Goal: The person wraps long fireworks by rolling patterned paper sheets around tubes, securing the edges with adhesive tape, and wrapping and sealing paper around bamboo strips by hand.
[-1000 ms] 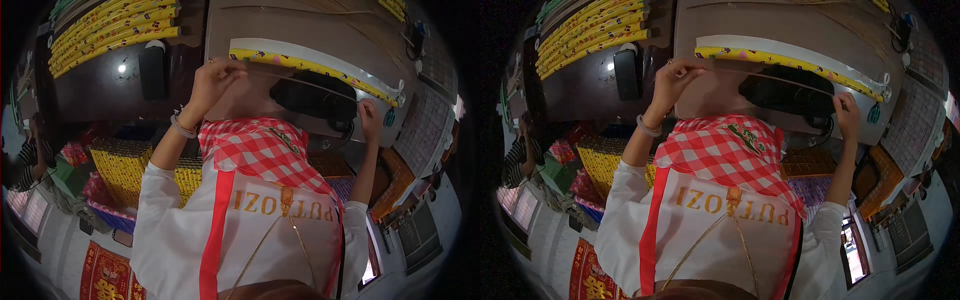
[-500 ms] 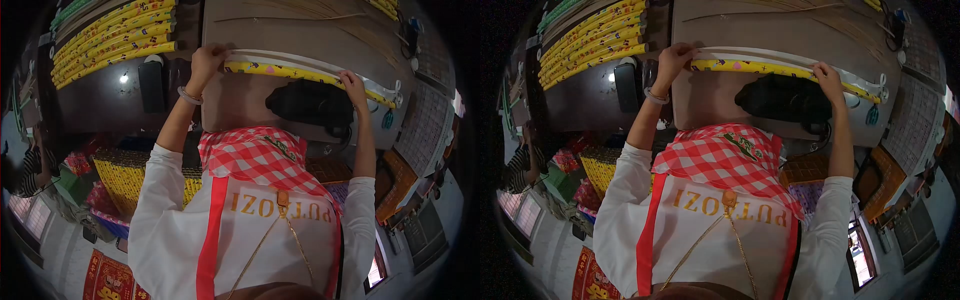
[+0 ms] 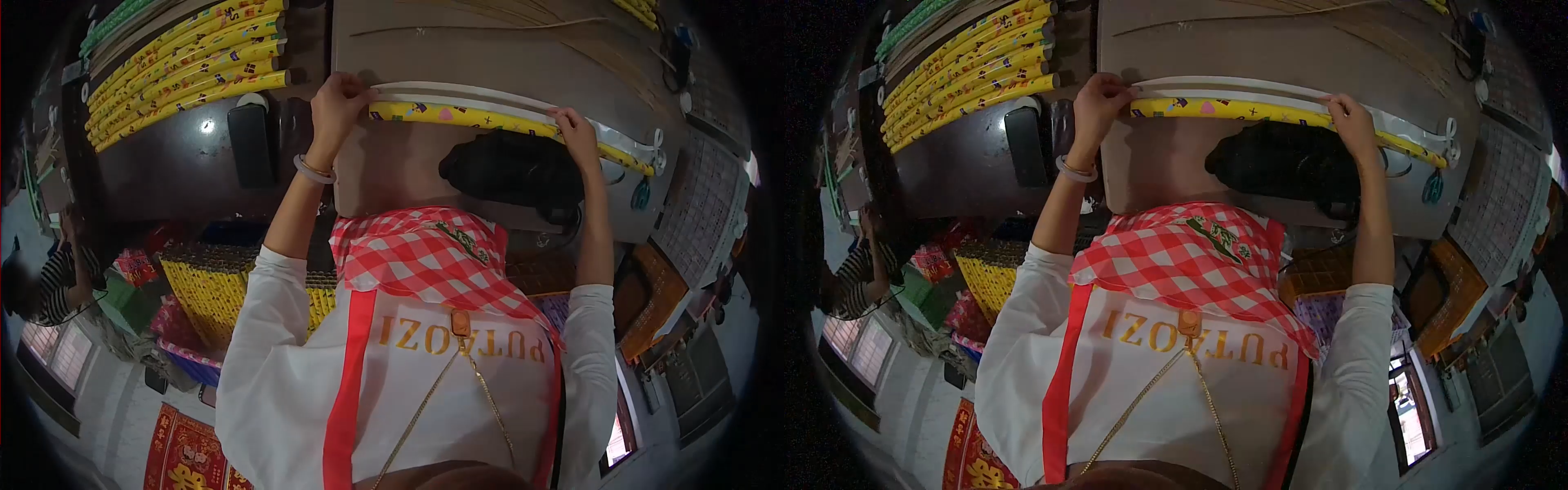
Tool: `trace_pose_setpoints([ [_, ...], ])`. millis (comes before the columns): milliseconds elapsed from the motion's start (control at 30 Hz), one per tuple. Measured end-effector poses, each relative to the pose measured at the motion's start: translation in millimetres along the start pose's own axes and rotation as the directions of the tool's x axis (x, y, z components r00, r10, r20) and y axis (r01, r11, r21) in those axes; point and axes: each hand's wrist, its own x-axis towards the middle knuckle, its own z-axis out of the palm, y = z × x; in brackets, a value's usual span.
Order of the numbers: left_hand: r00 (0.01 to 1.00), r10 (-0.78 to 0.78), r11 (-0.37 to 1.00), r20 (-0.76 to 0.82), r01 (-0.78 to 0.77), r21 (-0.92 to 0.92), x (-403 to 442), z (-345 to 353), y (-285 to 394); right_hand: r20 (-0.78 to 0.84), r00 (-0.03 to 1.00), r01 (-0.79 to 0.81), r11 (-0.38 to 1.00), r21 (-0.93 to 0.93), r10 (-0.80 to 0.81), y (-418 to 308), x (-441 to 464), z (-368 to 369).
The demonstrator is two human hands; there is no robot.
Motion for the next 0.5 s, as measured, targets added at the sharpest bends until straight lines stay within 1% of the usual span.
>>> trace_pose_setpoints([
  [167,0.999,0.004,0.999,-0.046,-0.006,-0.044,8,10,-15,-0.008,1.0,0.002,1.0,-0.003,-0.002,9,4,2],
  [233,0.999,-0.003,0.999,-0.052,0.001,-0.035,5,8,-8,-0.008,1.0,0.0,1.0,-0.005,0.0,18,7,3],
  [300,0.998,-0.009,1.0,-0.061,0.007,-0.025,4,7,-7,-0.052,0.998,0.034,0.998,-0.047,-0.037,22,9,6],
  [367,0.997,-0.002,1.0,-0.077,0.002,0.006,4,8,-10,-0.049,0.997,0.058,0.998,-0.025,-0.059,19,8,7],
  [433,0.996,-0.012,1.0,-0.087,0.011,-0.013,4,9,-10,-0.048,0.995,0.082,0.997,-0.006,-0.082,10,5,5],
  [500,0.995,-0.024,0.999,-0.094,0.021,-0.034,1,11,-10,-0.023,1.0,0.007,0.999,-0.032,-0.007,3,4,3],
])
